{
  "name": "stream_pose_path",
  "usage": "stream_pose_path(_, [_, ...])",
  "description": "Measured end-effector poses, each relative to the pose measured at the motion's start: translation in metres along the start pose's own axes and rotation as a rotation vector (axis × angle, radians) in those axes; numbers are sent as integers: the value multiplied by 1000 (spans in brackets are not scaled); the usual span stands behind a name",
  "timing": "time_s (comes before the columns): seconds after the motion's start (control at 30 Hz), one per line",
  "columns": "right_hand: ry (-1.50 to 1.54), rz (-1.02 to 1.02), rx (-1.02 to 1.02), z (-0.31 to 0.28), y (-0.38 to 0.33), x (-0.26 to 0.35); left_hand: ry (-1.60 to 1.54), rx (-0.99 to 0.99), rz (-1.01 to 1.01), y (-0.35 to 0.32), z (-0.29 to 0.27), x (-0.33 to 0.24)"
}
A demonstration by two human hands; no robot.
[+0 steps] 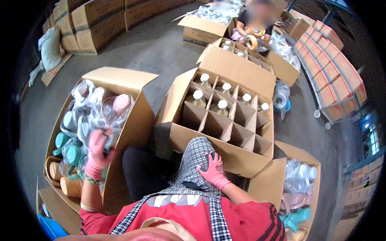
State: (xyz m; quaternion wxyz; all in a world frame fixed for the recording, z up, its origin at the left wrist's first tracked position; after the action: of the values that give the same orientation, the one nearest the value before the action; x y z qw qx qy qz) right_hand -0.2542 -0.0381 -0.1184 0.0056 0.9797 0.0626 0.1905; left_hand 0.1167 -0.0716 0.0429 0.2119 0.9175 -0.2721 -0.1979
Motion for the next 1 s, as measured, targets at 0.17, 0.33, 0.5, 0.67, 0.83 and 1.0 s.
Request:
stream_pose_path(0.17, [57,-14,-18,-2,-3,5,-126,182,391,48,37,-80])
stream_pose_path(0.33, [92,60,-98,-17,-20,-11,-468,114,260,81,22,-99])
stream_pose_path(0.5, [179,179,-164,-25,-49,-41,-683,-288,92,109,-4,-55])
stream_pose_path(0.67, [87,241,-227,-35,-64,-39,-644,-134,324,108,2,-72])
stream_pose_path(0.83, [82,316,-313,-40,-80,-44,-657,39,471,106,29,-94])
stream_pose_path(1.0, [103,371,-359,-42,-94,-54,-651,110,517,102,38,-104])
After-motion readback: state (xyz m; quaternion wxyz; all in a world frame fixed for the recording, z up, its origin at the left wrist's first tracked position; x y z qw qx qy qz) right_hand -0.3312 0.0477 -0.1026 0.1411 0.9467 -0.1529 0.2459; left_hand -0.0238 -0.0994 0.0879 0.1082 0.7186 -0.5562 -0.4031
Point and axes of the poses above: each hand's wrist, its own y-axis towards the middle knuckle, its own z-axis out of the palm, x = y × z, the point moved 3 cm from there along y, towards the middle knuckle, and after that the axes turned 4 degrees about x, right-handed, at the moved point
